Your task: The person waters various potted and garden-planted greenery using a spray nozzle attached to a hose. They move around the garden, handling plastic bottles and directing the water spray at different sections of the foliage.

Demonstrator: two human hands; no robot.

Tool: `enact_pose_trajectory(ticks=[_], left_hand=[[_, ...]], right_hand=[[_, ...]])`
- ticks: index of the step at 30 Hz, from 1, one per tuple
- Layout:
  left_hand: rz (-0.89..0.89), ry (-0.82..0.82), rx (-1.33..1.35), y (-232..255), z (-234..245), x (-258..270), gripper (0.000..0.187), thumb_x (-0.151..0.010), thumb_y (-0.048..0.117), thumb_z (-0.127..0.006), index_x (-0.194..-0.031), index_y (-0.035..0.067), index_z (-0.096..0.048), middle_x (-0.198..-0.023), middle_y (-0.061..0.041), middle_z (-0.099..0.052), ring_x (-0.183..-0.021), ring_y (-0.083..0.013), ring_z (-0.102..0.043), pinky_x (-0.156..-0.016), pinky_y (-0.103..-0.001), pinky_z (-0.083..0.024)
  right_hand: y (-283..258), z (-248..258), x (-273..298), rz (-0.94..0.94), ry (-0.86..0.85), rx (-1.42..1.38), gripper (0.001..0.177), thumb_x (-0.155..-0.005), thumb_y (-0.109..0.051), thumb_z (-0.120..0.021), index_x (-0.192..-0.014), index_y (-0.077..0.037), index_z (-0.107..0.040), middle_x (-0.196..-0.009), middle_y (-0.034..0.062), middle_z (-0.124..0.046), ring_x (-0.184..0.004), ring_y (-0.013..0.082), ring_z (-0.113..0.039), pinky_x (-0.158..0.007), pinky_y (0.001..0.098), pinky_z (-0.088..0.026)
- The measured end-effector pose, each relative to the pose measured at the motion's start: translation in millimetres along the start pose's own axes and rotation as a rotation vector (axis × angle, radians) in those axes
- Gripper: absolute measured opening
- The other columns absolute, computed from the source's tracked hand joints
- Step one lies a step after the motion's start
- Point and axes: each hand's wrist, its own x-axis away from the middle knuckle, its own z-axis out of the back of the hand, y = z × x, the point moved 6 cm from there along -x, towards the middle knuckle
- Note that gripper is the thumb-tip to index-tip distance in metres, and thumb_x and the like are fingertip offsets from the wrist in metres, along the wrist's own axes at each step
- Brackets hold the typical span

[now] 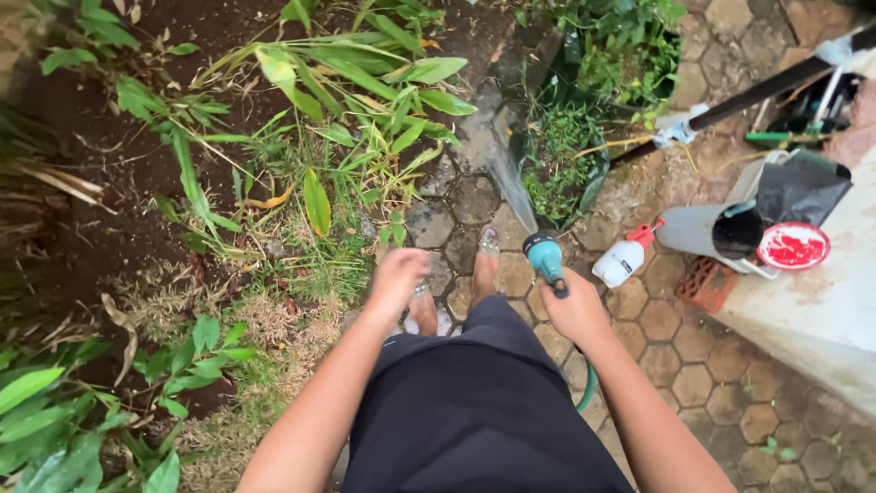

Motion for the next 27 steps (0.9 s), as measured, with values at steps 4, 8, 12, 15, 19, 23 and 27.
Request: enact_pose_trajectory(ticks=[4,8,12,15,19,23,27], left_hand=[[-0.065,-0.501,-0.311,32,-107,11,0.056,-0.092,0.034,-0.073,-0.137,0.003,-0.059,-0.128,-0.012,-0.069,-0.116,-0.0224,-0.067,-0.099,-0.036,-0.054],[-0.309,-0.680,-0.448,69,-168,25,0.083,-0.081,0.032,-0.078,-0.150,0.002,-0.042,-0.135,-0.018,-0.061,-0.129,-0.0316,-0.058,-0.109,-0.043,-0.046],[-0.293,-0.607,-0.647,92,-189,33,0.094,-0.070,0.027,-0.075,-0.151,0.007,-0.032,-0.127,-0.017,-0.066,-0.124,-0.0336,-0.062,-0.110,-0.052,-0.029],[-0.308,-0.389,-0.680,99,-193,30,0.081,-0.080,0.030,-0.076,-0.146,0.008,-0.035,-0.125,-0.021,-0.064,-0.114,-0.0415,-0.061,-0.097,-0.054,-0.039],[-0.333,-0.092,-0.153,73,-175,22,0.052,-0.086,0.019,-0.069,-0.133,0.007,-0.049,-0.105,-0.017,-0.068,-0.094,-0.0322,-0.068,-0.081,-0.040,-0.054],[-0.272,0.105,0.052,50,-167,-5,0.021,-0.094,0.017,-0.071,-0.100,0.001,-0.058,-0.084,-0.012,-0.062,-0.076,-0.0267,-0.062,-0.070,-0.041,-0.052],[-0.365,0.193,-0.043,70,-162,-17,0.017,-0.089,0.016,-0.069,-0.090,0.001,-0.059,-0.072,-0.013,-0.063,-0.068,-0.0291,-0.064,-0.068,-0.044,-0.052]], right_hand=[[-2,-8,-3,0.023,-0.021,-0.086,0.035,-0.085,-0.026,-0.071,-0.112,-0.005,-0.064,-0.089,0.0183,-0.070,-0.084,0.0338,-0.069,-0.076,0.0415,-0.053],[-5,-13,-18,0.065,-0.106,-0.321,0.045,-0.091,-0.033,-0.071,-0.121,-0.002,-0.057,-0.100,0.0115,-0.066,-0.096,0.0257,-0.064,-0.087,0.0387,-0.051],[-7,-20,-30,0.085,-0.208,-0.710,0.049,-0.102,-0.042,-0.051,-0.135,-0.005,-0.048,-0.122,0.0054,-0.060,-0.117,0.0188,-0.060,-0.102,0.0341,-0.045],[-21,-19,-37,0.272,-0.113,-0.678,0.054,-0.112,-0.043,-0.039,-0.142,0.000,-0.052,-0.135,0.0090,-0.052,-0.132,0.0198,-0.048,-0.114,0.0345,-0.032],[-40,-13,-50,0.224,-0.261,-0.592,0.050,-0.108,-0.042,-0.043,-0.137,-0.003,-0.051,-0.130,0.0070,-0.057,-0.123,0.0201,-0.054,-0.104,0.0365,-0.042],[-82,15,-70,0.275,-0.138,-0.187,0.036,-0.098,-0.036,-0.057,-0.109,-0.003,-0.069,-0.107,0.0122,-0.067,-0.100,0.0282,-0.066,-0.087,0.0404,-0.054],[-134,28,-128,0.565,0.158,0.016,0.026,-0.092,-0.023,-0.061,-0.092,0.000,-0.072,-0.097,0.0206,-0.070,-0.098,0.0395,-0.065,-0.088,0.0462,-0.052]])
